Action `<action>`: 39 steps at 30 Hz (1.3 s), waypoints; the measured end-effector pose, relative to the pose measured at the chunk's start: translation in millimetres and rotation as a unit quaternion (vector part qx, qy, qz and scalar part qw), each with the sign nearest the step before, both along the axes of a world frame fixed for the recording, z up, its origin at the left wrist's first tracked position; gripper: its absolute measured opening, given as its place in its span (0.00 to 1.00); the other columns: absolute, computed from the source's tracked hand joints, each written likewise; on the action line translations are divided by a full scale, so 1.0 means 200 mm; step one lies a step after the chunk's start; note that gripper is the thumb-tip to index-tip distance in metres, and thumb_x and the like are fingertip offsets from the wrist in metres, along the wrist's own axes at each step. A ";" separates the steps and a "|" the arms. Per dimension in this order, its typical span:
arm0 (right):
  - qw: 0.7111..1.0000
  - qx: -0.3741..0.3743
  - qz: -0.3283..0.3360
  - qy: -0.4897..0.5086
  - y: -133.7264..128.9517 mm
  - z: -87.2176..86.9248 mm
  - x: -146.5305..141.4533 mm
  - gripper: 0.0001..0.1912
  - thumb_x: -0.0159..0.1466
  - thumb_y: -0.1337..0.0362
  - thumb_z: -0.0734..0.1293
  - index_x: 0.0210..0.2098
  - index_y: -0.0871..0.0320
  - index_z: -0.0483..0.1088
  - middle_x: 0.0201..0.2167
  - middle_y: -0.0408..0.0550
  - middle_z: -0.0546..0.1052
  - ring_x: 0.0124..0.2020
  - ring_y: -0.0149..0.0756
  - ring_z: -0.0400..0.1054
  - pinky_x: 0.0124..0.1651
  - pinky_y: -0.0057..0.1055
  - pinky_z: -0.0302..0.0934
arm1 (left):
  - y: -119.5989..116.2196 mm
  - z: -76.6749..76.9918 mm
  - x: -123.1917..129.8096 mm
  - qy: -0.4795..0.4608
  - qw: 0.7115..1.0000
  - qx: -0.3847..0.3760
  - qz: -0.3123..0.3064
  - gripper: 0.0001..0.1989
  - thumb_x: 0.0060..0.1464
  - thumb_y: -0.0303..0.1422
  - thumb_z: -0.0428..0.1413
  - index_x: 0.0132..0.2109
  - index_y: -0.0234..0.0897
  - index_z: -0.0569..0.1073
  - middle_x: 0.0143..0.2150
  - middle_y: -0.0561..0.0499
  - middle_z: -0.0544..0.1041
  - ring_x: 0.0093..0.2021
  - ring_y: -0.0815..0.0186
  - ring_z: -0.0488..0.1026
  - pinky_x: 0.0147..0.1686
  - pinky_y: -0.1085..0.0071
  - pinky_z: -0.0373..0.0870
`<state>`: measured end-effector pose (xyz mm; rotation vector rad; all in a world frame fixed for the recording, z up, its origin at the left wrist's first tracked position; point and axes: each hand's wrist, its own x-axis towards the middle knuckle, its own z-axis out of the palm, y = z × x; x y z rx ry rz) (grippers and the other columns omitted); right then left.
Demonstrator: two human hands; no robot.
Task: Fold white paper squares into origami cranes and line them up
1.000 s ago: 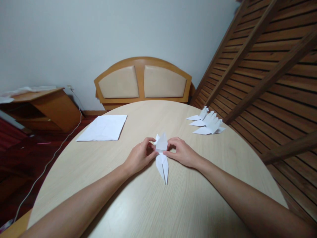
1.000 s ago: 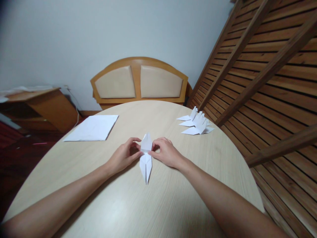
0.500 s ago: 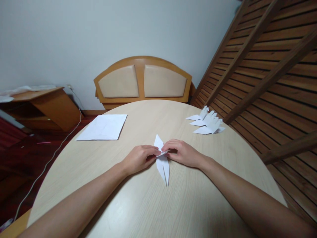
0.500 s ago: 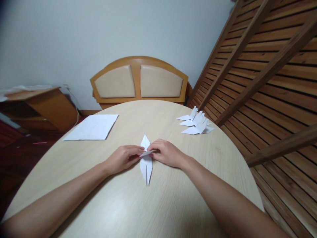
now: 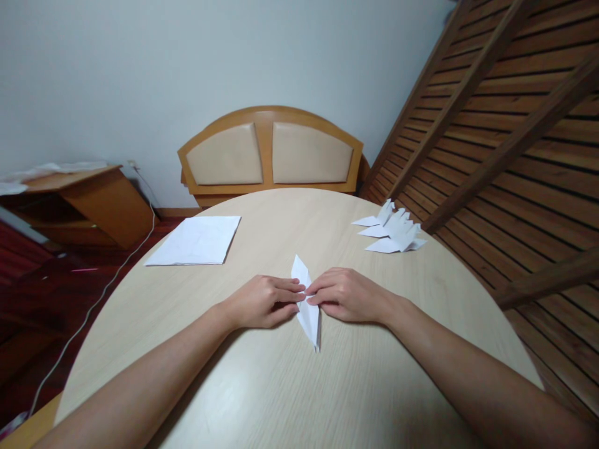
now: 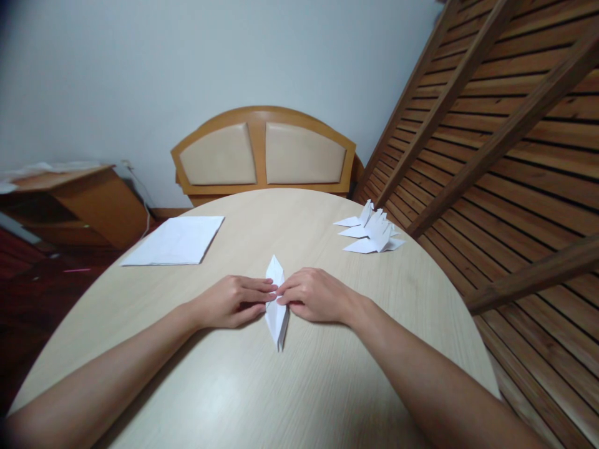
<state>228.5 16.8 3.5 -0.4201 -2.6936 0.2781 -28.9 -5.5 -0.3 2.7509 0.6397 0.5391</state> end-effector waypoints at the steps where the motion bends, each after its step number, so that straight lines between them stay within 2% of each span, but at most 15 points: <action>1: 1.000 -0.007 -0.001 -0.005 -0.01 0.00 0.00 0.15 0.62 0.73 0.66 0.43 0.53 0.80 0.46 0.47 0.83 0.47 0.40 0.77 0.52 0.39 0.68 | 0.00 0.01 0.00 0.003 1.000 -0.003 0.000 0.16 0.65 0.31 0.52 0.56 0.37 0.77 0.56 0.45 0.79 0.59 0.59 0.74 0.61 0.62 0.70; 4: 1.000 -0.030 0.002 -0.009 -0.02 0.01 0.01 0.16 0.61 0.73 0.65 0.42 0.52 0.81 0.49 0.46 0.82 0.49 0.40 0.76 0.54 0.37 0.67 | 0.00 0.01 -0.01 -0.001 1.000 -0.012 0.012 0.15 0.67 0.32 0.50 0.55 0.39 0.78 0.57 0.46 0.78 0.59 0.60 0.75 0.60 0.63 0.71; 9: 0.995 -0.093 -0.022 0.009 -0.01 0.01 -0.01 0.08 0.67 0.64 0.67 0.36 0.52 0.81 0.46 0.47 0.82 0.47 0.38 0.76 0.52 0.35 0.67 | 0.02 -0.02 -0.01 -0.013 0.999 -0.016 0.033 0.12 0.66 0.34 0.54 0.50 0.41 0.80 0.55 0.48 0.79 0.55 0.60 0.77 0.55 0.64 0.72; 12: 0.992 -0.115 -0.052 0.020 -0.01 0.00 -0.02 0.05 0.65 0.63 0.71 0.40 0.53 0.79 0.44 0.47 0.81 0.46 0.39 0.75 0.51 0.36 0.66 | 0.01 -0.02 0.01 -0.028 0.997 -0.014 0.070 0.09 0.62 0.35 0.58 0.47 0.41 0.80 0.52 0.49 0.80 0.52 0.60 0.77 0.53 0.63 0.73; 15: 0.989 -0.110 -0.092 0.032 0.00 0.00 -0.02 0.14 0.61 0.61 0.74 0.46 0.55 0.74 0.44 0.50 0.79 0.48 0.43 0.71 0.53 0.40 0.65 | -0.01 -0.02 0.03 -0.028 0.992 -0.018 0.121 0.10 0.59 0.36 0.60 0.47 0.40 0.79 0.50 0.48 0.80 0.50 0.59 0.75 0.51 0.62 0.73; 19: 0.986 -0.105 -0.126 0.035 0.01 -0.01 -0.01 0.16 0.59 0.57 0.75 0.43 0.55 0.72 0.45 0.51 0.77 0.49 0.45 0.69 0.53 0.42 0.63 | -0.01 -0.02 0.03 -0.014 0.983 -0.018 0.184 0.15 0.56 0.40 0.63 0.47 0.38 0.76 0.47 0.45 0.77 0.48 0.56 0.74 0.48 0.59 0.72; 25: 0.970 -0.155 -0.175 0.066 0.00 -0.05 -0.03 0.06 0.63 0.61 0.72 0.36 0.54 0.72 0.45 0.49 0.75 0.51 0.42 0.67 0.55 0.40 0.61 | -0.01 -0.03 0.04 -0.032 0.981 -0.039 0.188 0.12 0.56 0.39 0.63 0.44 0.38 0.74 0.50 0.45 0.76 0.51 0.56 0.72 0.51 0.58 0.70; 32: 0.933 -0.223 -0.267 0.092 0.00 -0.07 -0.07 0.07 0.62 0.63 0.73 0.28 0.56 0.76 0.44 0.49 0.76 0.51 0.43 0.67 0.57 0.42 0.58 | -0.02 -0.04 0.05 -0.045 0.974 -0.038 0.219 0.15 0.55 0.41 0.63 0.43 0.38 0.70 0.52 0.43 0.73 0.52 0.54 0.71 0.51 0.57 0.70; 39: 0.919 -0.255 -0.258 0.152 -0.01 -0.06 -0.08 0.07 0.65 0.64 0.70 0.30 0.57 0.75 0.41 0.49 0.78 0.45 0.40 0.71 0.50 0.39 0.62 | -0.01 -0.06 0.06 -0.067 0.962 -0.046 0.261 0.19 0.56 0.43 0.61 0.49 0.38 0.67 0.45 0.45 0.76 0.45 0.54 0.74 0.44 0.57 0.72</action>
